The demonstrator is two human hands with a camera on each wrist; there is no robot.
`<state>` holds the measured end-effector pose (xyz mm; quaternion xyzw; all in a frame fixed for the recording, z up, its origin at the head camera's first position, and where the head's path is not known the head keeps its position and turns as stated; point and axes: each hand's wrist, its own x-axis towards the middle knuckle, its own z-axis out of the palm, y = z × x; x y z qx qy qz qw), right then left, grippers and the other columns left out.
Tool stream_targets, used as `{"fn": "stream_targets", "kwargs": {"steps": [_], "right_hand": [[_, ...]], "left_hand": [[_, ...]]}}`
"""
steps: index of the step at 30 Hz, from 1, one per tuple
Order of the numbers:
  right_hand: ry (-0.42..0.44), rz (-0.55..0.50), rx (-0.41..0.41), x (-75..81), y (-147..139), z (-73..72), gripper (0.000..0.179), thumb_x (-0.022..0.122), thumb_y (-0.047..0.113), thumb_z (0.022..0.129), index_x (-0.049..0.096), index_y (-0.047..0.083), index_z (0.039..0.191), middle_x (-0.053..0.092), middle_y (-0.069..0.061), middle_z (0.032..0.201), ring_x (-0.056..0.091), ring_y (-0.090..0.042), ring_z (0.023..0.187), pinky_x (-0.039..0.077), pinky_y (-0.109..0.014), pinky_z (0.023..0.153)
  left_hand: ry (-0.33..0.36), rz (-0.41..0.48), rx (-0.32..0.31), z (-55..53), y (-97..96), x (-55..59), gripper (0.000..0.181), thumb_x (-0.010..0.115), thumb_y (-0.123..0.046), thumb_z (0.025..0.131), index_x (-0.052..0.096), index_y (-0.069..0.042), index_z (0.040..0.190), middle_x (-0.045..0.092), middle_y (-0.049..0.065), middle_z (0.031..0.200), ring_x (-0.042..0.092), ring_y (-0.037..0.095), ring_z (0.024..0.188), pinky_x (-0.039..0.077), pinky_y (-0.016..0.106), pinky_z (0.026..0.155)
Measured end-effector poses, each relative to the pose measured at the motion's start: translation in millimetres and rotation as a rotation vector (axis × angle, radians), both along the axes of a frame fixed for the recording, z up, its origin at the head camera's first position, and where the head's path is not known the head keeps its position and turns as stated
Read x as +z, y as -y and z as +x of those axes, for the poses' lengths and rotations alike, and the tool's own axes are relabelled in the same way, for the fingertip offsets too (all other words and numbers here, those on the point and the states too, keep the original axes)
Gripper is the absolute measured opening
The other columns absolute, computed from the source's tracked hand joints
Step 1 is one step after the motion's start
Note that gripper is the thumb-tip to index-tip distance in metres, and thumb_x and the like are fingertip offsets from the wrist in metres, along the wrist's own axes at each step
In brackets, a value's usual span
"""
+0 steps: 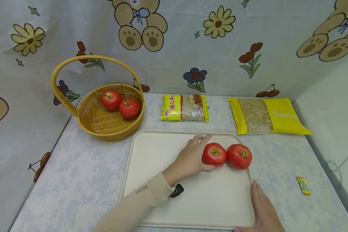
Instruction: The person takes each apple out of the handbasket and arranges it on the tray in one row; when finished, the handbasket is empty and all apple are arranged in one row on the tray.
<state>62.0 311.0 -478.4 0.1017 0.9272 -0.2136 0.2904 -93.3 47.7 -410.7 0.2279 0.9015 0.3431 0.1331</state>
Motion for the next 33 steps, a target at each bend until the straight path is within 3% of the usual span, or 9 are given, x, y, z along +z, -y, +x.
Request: {"fn": "stream_targets", "kwargs": {"steps": [5, 10, 13, 19, 23, 28, 33], "right_hand": [[-0.007, -0.006, 0.011, 0.6, 0, 0.2, 0.154, 0.074, 0.079, 0.058, -0.031, 0.016, 0.151, -0.006, -0.028, 0.163, 0.014, -0.052, 0.141, 0.029, -0.078, 0.101], [0.021, -0.003, 0.002, 0.4, 0, -1.0, 0.152, 0.072, 0.081, 0.059, -0.033, 0.017, 0.15, -0.008, -0.028, 0.163, 0.013, -0.053, 0.141, 0.029, -0.078, 0.1], [0.038, -0.009, -0.008, 0.4, 0, -1.4, 0.151, 0.071, 0.082, 0.06, -0.034, 0.018, 0.149, -0.011, -0.027, 0.163, 0.012, -0.053, 0.142, 0.03, -0.079, 0.1], [0.056, -0.022, -0.022, 1.5, 1, -0.4, 0.15, 0.071, 0.081, 0.062, -0.035, 0.019, 0.148, -0.015, -0.025, 0.163, 0.01, -0.054, 0.142, 0.029, -0.079, 0.099], [0.074, -0.032, -0.033, 1.9, 1, 1.2, 0.149, 0.07, 0.08, 0.063, -0.036, 0.019, 0.148, -0.017, -0.025, 0.163, 0.009, -0.055, 0.142, 0.029, -0.079, 0.099], [0.067, -0.03, -0.027, 0.6, -1, 0.7, 0.149, 0.071, 0.08, 0.064, -0.035, 0.018, 0.148, -0.015, -0.026, 0.163, 0.009, -0.056, 0.142, 0.029, -0.079, 0.1], [0.068, -0.013, -0.027, -4.7, -4, -2.0, 0.152, 0.071, 0.081, 0.06, -0.035, 0.017, 0.149, -0.009, -0.029, 0.163, 0.012, -0.055, 0.14, 0.034, -0.077, 0.097]], "left_hand": [[-0.054, -0.014, 0.084, 0.9, 38.3, 12.4, 0.093, 0.08, -0.042, 0.08, 0.028, -0.027, 0.155, 0.044, 0.005, 0.144, 0.044, 0.023, 0.131, 0.051, 0.043, 0.098], [-0.096, 0.034, 0.242, 4.9, 80.1, 13.1, 0.084, 0.078, -0.044, 0.082, 0.036, -0.024, 0.152, 0.047, 0.004, 0.139, 0.046, 0.024, 0.129, 0.047, 0.045, 0.103], [-0.13, 0.075, 0.341, 1.7, 105.7, 18.5, 0.079, 0.075, -0.042, 0.084, 0.038, -0.021, 0.151, 0.044, 0.007, 0.142, 0.046, 0.028, 0.13, 0.044, 0.05, 0.106], [-0.198, 0.13, 0.542, -23.4, 159.5, 29.0, 0.068, 0.071, -0.036, 0.089, 0.042, -0.015, 0.147, 0.038, 0.016, 0.139, 0.045, 0.034, 0.126, 0.042, 0.056, 0.103], [-0.207, 0.116, 0.644, -47.1, 189.3, 25.8, 0.062, 0.064, -0.037, 0.093, 0.041, -0.014, 0.146, 0.036, 0.022, 0.135, 0.041, 0.038, 0.124, 0.041, 0.058, 0.099], [-0.161, 0.056, 0.716, -72.0, 207.7, 15.3, 0.067, 0.058, -0.044, 0.094, 0.034, -0.016, 0.151, 0.037, 0.026, 0.138, 0.04, 0.04, 0.126, 0.041, 0.061, 0.097], [-0.061, -0.049, 0.725, -87.1, 213.8, 13.9, 0.078, 0.058, -0.049, 0.092, 0.022, -0.024, 0.157, 0.037, 0.03, 0.14, 0.043, 0.046, 0.126, 0.042, 0.066, 0.095]]}}
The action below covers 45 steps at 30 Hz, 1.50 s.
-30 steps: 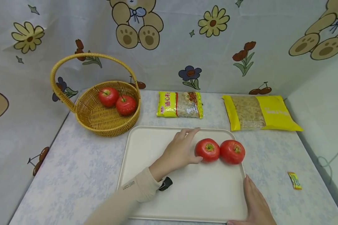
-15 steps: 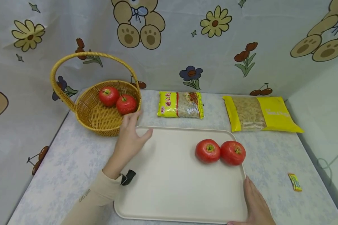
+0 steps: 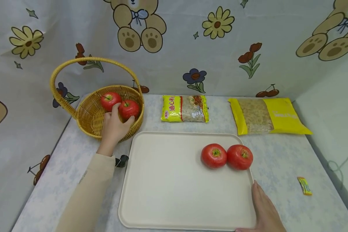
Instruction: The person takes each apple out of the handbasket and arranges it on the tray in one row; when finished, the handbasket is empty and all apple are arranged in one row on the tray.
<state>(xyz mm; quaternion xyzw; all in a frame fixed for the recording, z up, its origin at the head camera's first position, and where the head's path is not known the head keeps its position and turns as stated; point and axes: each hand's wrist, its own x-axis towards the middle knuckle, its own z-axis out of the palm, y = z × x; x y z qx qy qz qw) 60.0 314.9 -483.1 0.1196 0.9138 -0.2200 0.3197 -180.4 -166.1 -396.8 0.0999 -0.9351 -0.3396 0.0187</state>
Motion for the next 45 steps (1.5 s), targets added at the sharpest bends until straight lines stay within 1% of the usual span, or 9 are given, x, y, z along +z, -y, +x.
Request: {"fn": "stream_targets", "kwargs": {"steps": [5, 13, 18, 25, 31, 36, 40, 43, 45], "right_hand": [[0.017, 0.01, -0.003, -1.2, 0, -0.8, 0.155, 0.072, 0.082, 0.058, -0.034, 0.015, 0.149, -0.007, -0.029, 0.162, 0.012, -0.055, 0.14, 0.034, -0.078, 0.097], [-0.003, 0.01, 0.001, 2.9, 2, -1.6, 0.153, 0.071, 0.082, 0.06, -0.032, 0.014, 0.15, -0.006, -0.03, 0.162, 0.013, -0.055, 0.14, 0.034, -0.077, 0.097], [-0.007, 0.02, 0.001, 4.0, 2, -3.7, 0.153, 0.071, 0.081, 0.06, -0.03, 0.013, 0.152, -0.006, -0.031, 0.162, 0.014, -0.054, 0.139, 0.037, -0.076, 0.096], [-0.001, 0.012, -0.011, 3.3, 1, -1.3, 0.153, 0.071, 0.082, 0.059, -0.032, 0.015, 0.151, -0.008, -0.029, 0.162, 0.012, -0.055, 0.14, 0.034, -0.078, 0.097], [0.011, 0.005, -0.013, 1.6, 0, -0.1, 0.152, 0.071, 0.081, 0.061, -0.033, 0.016, 0.15, -0.009, -0.029, 0.162, 0.01, -0.056, 0.141, 0.033, -0.078, 0.098], [0.018, 0.001, -0.008, 1.7, 1, -0.4, 0.15, 0.071, 0.08, 0.064, -0.032, 0.012, 0.15, -0.009, -0.031, 0.161, 0.007, -0.058, 0.141, 0.027, -0.079, 0.101], [0.023, 0.001, -0.011, 2.6, 2, 0.3, 0.151, 0.071, 0.08, 0.064, -0.032, 0.012, 0.15, -0.009, -0.031, 0.161, 0.007, -0.058, 0.141, 0.028, -0.079, 0.1], [0.024, 0.0, -0.009, 2.9, 1, -0.4, 0.151, 0.072, 0.08, 0.063, -0.032, 0.012, 0.15, -0.008, -0.032, 0.161, 0.008, -0.058, 0.141, 0.029, -0.079, 0.1], [0.027, -0.005, -0.01, 3.7, 2, -1.3, 0.15, 0.071, 0.079, 0.065, -0.033, 0.012, 0.15, -0.009, -0.032, 0.161, 0.008, -0.058, 0.141, 0.028, -0.079, 0.1]], "left_hand": [[0.097, 0.008, -0.021, -13.4, 3.1, 2.2, 0.086, 0.059, -0.051, 0.092, 0.011, -0.027, 0.159, 0.034, 0.033, 0.142, 0.044, 0.05, 0.126, 0.042, 0.068, 0.1], [0.181, -0.005, -0.095, -29.9, 5.8, -0.7, 0.096, 0.063, -0.047, 0.091, 0.001, -0.018, 0.159, 0.031, 0.039, 0.146, 0.039, 0.055, 0.133, 0.035, 0.068, 0.107], [0.196, -0.022, -0.132, -38.7, 6.6, -4.6, 0.099, 0.065, -0.046, 0.091, 0.0, -0.016, 0.158, 0.032, 0.038, 0.147, 0.039, 0.054, 0.134, 0.035, 0.068, 0.108], [0.204, -0.022, -0.108, -48.6, 7.1, -9.1, 0.103, 0.069, -0.047, 0.088, -0.001, -0.018, 0.158, 0.029, 0.036, 0.149, 0.037, 0.054, 0.136, 0.034, 0.068, 0.108], [0.118, -0.059, -0.089, -50.6, 8.1, -15.4, 0.097, 0.076, -0.038, 0.084, 0.016, -0.013, 0.156, 0.04, 0.034, 0.145, 0.042, 0.052, 0.132, 0.038, 0.066, 0.107], [0.046, -0.079, -0.084, -47.6, 7.3, -17.3, 0.092, 0.079, -0.034, 0.082, 0.025, -0.011, 0.152, 0.044, 0.033, 0.139, 0.047, 0.051, 0.126, 0.042, 0.064, 0.104], [-0.017, -0.075, -0.061, -39.9, 6.1, -12.3, 0.091, 0.079, -0.035, 0.08, 0.027, -0.008, 0.15, 0.045, 0.034, 0.137, 0.048, 0.051, 0.124, 0.043, 0.064, 0.102], [-0.116, -0.073, -0.037, -30.4, 3.7, -2.9, 0.089, 0.078, -0.038, 0.079, 0.031, -0.009, 0.149, 0.047, 0.031, 0.135, 0.051, 0.05, 0.121, 0.046, 0.064, 0.099], [-0.19, -0.065, -0.026, -21.6, -0.6, 6.9, 0.089, 0.077, -0.039, 0.078, 0.032, -0.011, 0.15, 0.048, 0.027, 0.135, 0.051, 0.048, 0.12, 0.048, 0.063, 0.097]]}}
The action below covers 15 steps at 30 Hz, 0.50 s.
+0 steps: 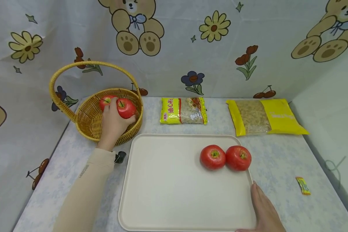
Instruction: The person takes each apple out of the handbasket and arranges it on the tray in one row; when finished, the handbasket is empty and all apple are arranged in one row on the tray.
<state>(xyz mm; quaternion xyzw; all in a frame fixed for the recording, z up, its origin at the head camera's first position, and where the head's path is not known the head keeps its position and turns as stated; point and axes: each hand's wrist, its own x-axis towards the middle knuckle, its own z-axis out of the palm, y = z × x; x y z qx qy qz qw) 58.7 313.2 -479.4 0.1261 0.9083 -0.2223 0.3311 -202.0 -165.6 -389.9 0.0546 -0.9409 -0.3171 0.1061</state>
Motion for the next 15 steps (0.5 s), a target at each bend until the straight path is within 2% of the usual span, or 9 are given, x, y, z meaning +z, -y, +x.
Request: {"fn": "stream_targets", "kwargs": {"steps": [4, 8, 11, 15], "right_hand": [[-0.011, 0.002, 0.005, 1.3, 0, -1.0, 0.148, 0.07, 0.079, 0.066, -0.032, 0.013, 0.15, -0.01, -0.031, 0.161, 0.009, -0.058, 0.14, 0.029, -0.079, 0.1], [-0.039, 0.021, 0.013, 1.5, 0, -0.3, 0.151, 0.071, 0.081, 0.062, -0.031, 0.013, 0.151, -0.009, -0.031, 0.162, 0.011, -0.057, 0.14, 0.031, -0.078, 0.099], [-0.051, 0.024, 0.017, 0.9, 0, 0.6, 0.152, 0.072, 0.08, 0.061, -0.03, 0.013, 0.151, -0.008, -0.031, 0.162, 0.012, -0.056, 0.14, 0.032, -0.078, 0.099], [-0.051, 0.021, 0.018, -0.6, -1, 1.9, 0.152, 0.072, 0.08, 0.062, -0.03, 0.013, 0.151, -0.009, -0.031, 0.162, 0.011, -0.057, 0.14, 0.031, -0.078, 0.099]], "left_hand": [[-0.114, 0.006, -0.024, 22.9, -16.6, 22.3, 0.086, 0.077, -0.04, 0.077, 0.036, -0.016, 0.149, 0.047, 0.023, 0.134, 0.053, 0.044, 0.119, 0.05, 0.063, 0.094], [-0.176, 0.008, -0.101, 46.4, -42.5, 38.2, 0.085, 0.081, -0.034, 0.075, 0.038, -0.019, 0.147, 0.048, 0.02, 0.131, 0.052, 0.038, 0.118, 0.051, 0.06, 0.093], [-0.188, 0.013, -0.169, 60.4, -63.4, 40.8, 0.086, 0.084, -0.031, 0.073, 0.04, -0.018, 0.147, 0.048, 0.018, 0.129, 0.051, 0.035, 0.119, 0.052, 0.057, 0.092], [-0.118, 0.03, -0.264, 75.9, -91.5, 34.3, 0.086, 0.084, -0.032, 0.072, 0.042, -0.021, 0.146, 0.049, 0.014, 0.129, 0.052, 0.031, 0.117, 0.055, 0.052, 0.089]]}}
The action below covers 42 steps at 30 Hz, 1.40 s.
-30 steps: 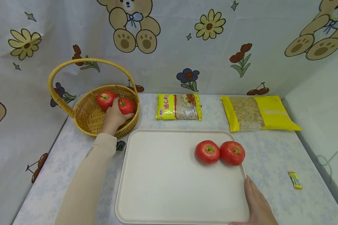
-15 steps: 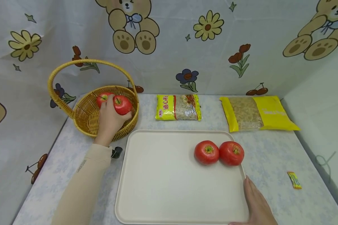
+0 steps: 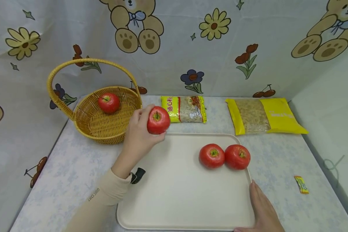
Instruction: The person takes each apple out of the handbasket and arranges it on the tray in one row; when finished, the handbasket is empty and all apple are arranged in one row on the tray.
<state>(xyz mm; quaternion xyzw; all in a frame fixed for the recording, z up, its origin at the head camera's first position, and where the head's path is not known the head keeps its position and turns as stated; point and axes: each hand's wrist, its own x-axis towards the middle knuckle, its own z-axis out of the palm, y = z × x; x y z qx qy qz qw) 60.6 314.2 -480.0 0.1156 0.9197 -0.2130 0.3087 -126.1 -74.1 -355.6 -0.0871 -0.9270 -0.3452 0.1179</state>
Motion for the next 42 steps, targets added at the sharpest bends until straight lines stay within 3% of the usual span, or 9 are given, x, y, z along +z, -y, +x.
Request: {"fn": "stream_targets", "kwargs": {"steps": [6, 12, 18, 24, 35, 42], "right_hand": [[0.005, -0.002, 0.007, -0.1, 0, -0.7, 0.149, 0.071, 0.08, 0.065, -0.029, 0.011, 0.151, -0.01, -0.032, 0.161, 0.009, -0.058, 0.141, 0.028, -0.079, 0.101], [0.001, -0.004, 0.007, 1.6, 0, -3.0, 0.15, 0.072, 0.079, 0.064, -0.03, 0.011, 0.151, -0.009, -0.033, 0.161, 0.01, -0.058, 0.14, 0.028, -0.078, 0.101], [0.013, 0.003, -0.002, 2.7, 1, -3.5, 0.151, 0.071, 0.08, 0.062, -0.03, 0.012, 0.151, -0.009, -0.031, 0.161, 0.012, -0.056, 0.14, 0.032, -0.078, 0.098], [0.035, -0.007, -0.008, 2.6, 1, -4.4, 0.15, 0.07, 0.08, 0.064, -0.03, 0.011, 0.151, -0.01, -0.031, 0.161, 0.011, -0.057, 0.14, 0.031, -0.079, 0.099], [0.05, -0.015, -0.021, -0.4, 0, -2.4, 0.152, 0.072, 0.081, 0.061, -0.033, 0.015, 0.15, -0.011, -0.029, 0.162, 0.009, -0.055, 0.14, 0.033, -0.078, 0.097], [0.042, -0.031, -0.02, 2.1, 0, 0.8, 0.15, 0.071, 0.08, 0.062, -0.034, 0.018, 0.149, -0.011, -0.027, 0.163, 0.009, -0.054, 0.141, 0.036, -0.078, 0.094]], "left_hand": [[0.178, -0.036, -0.134, 14.9, -35.2, -22.1, 0.082, 0.085, -0.037, 0.072, 0.045, -0.025, 0.143, 0.052, 0.007, 0.124, 0.055, 0.025, 0.112, 0.057, 0.045, 0.084], [0.292, -0.092, -0.234, 19.4, -57.7, -43.2, 0.082, 0.085, -0.037, 0.072, 0.046, -0.025, 0.143, 0.054, 0.006, 0.118, 0.055, 0.021, 0.107, 0.055, 0.042, 0.082], [0.323, -0.139, -0.302, 23.2, -67.2, -53.0, 0.082, 0.084, -0.036, 0.07, 0.048, -0.023, 0.143, 0.056, 0.007, 0.117, 0.055, 0.021, 0.104, 0.054, 0.039, 0.079], [0.329, -0.199, -0.324, 28.6, -67.4, -58.0, 0.082, 0.084, -0.035, 0.069, 0.048, -0.021, 0.142, 0.057, 0.007, 0.113, 0.055, 0.02, 0.099, 0.052, 0.037, 0.076], [0.384, -0.174, -0.348, 32.1, -66.8, -64.5, 0.083, 0.085, -0.032, 0.07, 0.043, -0.023, 0.142, 0.056, 0.006, 0.117, 0.056, 0.02, 0.099, 0.052, 0.036, 0.073], [0.399, -0.161, -0.362, 32.6, -67.3, -68.1, 0.088, 0.086, -0.031, 0.071, 0.039, -0.024, 0.145, 0.055, 0.006, 0.122, 0.057, 0.021, 0.105, 0.054, 0.037, 0.078]]}}
